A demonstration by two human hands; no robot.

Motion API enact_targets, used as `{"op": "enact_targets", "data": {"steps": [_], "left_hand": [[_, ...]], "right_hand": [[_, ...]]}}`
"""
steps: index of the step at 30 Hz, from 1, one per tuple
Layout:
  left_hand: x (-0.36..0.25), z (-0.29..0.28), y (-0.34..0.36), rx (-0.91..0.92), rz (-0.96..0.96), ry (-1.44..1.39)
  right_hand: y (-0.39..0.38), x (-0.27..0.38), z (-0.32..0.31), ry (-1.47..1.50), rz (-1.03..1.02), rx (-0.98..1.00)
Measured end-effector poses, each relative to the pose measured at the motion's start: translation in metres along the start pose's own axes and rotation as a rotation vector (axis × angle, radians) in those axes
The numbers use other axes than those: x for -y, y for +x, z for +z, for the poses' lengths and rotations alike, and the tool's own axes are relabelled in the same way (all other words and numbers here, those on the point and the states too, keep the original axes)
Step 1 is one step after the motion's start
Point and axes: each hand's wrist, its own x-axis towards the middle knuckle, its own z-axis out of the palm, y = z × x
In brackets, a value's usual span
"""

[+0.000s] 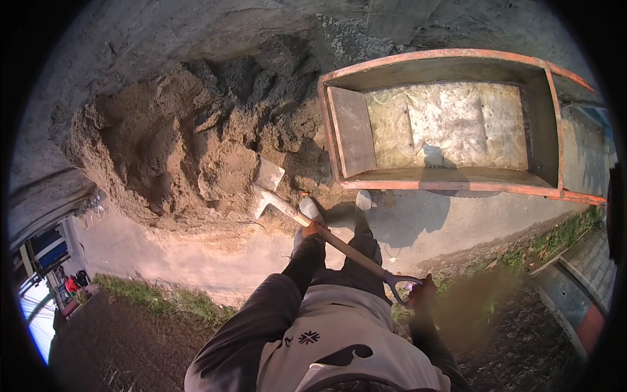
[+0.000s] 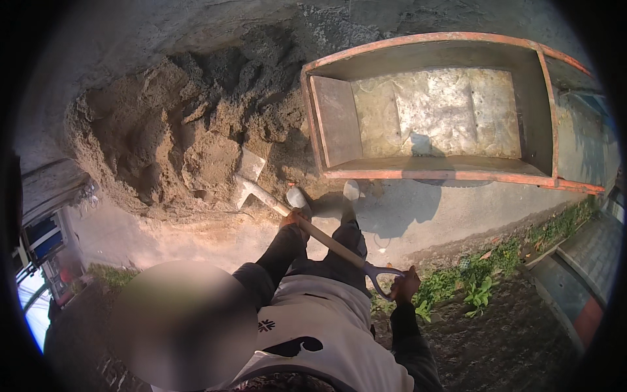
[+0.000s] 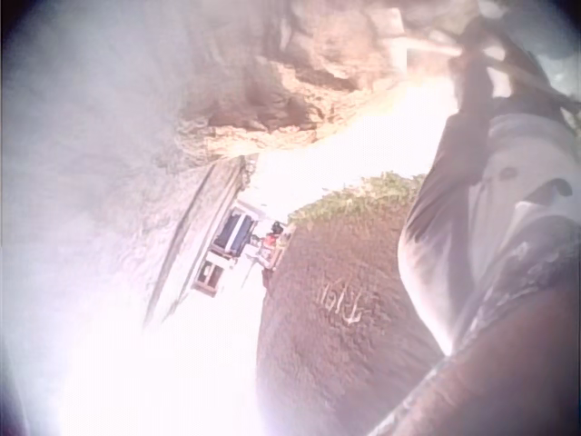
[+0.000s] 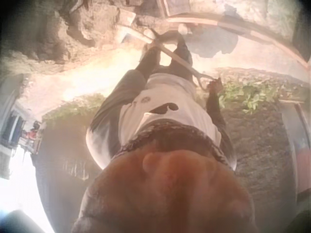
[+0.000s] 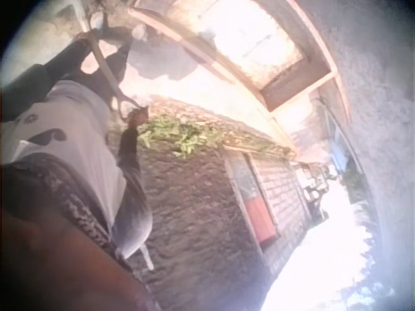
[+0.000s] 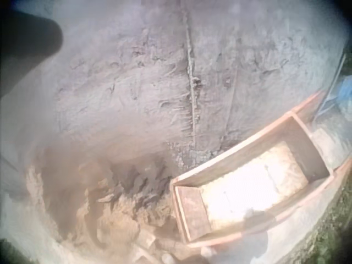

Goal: The person pushes an empty wheelbarrow through a narrow alleyway to a large pile of sand. They then use a shovel to scoop sand from the pile and load it into the wheelbarrow.

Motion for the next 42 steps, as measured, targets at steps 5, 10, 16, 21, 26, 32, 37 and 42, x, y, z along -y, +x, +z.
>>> {"op": "enact_targets", "data": {"steps": [5,10,16,21,26,32,37,42], "left_hand": [[0.072,0.046,-0.071,0.131,-0.068,0.031],[0.120,0.102,-0.093,0.271,0.124,0.663],[0.120,0.149,-0.107,0.330,0.450,1.218],[0.119,0.153,-0.113,0.395,0.377,1.154],[0.108,0.129,-0.072,0.406,0.356,0.895],[0.059,0.097,-0.100,0.323,-0.047,0.037],[0.010,0.086,-0.064,0.063,-0.060,-0.081],[0.009,0.049,-0.019,0.065,-0.191,-0.249]], "right_hand": [[0.087,-0.147,-0.191,-0.032,0.143,-0.167],[-0.025,-0.181,-0.166,0.203,0.442,-0.217],[-0.005,-0.306,-0.177,-0.555,0.122,0.102],[0.008,-0.314,-0.183,-0.909,-0.094,0.177],[0.000,-0.190,-0.149,-0.060,0.237,-0.061],[-0.040,-0.037,-0.112,0.008,0.023,-0.131],[-0.038,0.016,-0.088,-0.067,-0.082,0.141],[-0.141,0.118,0.009,-0.314,-0.252,0.150]]}}
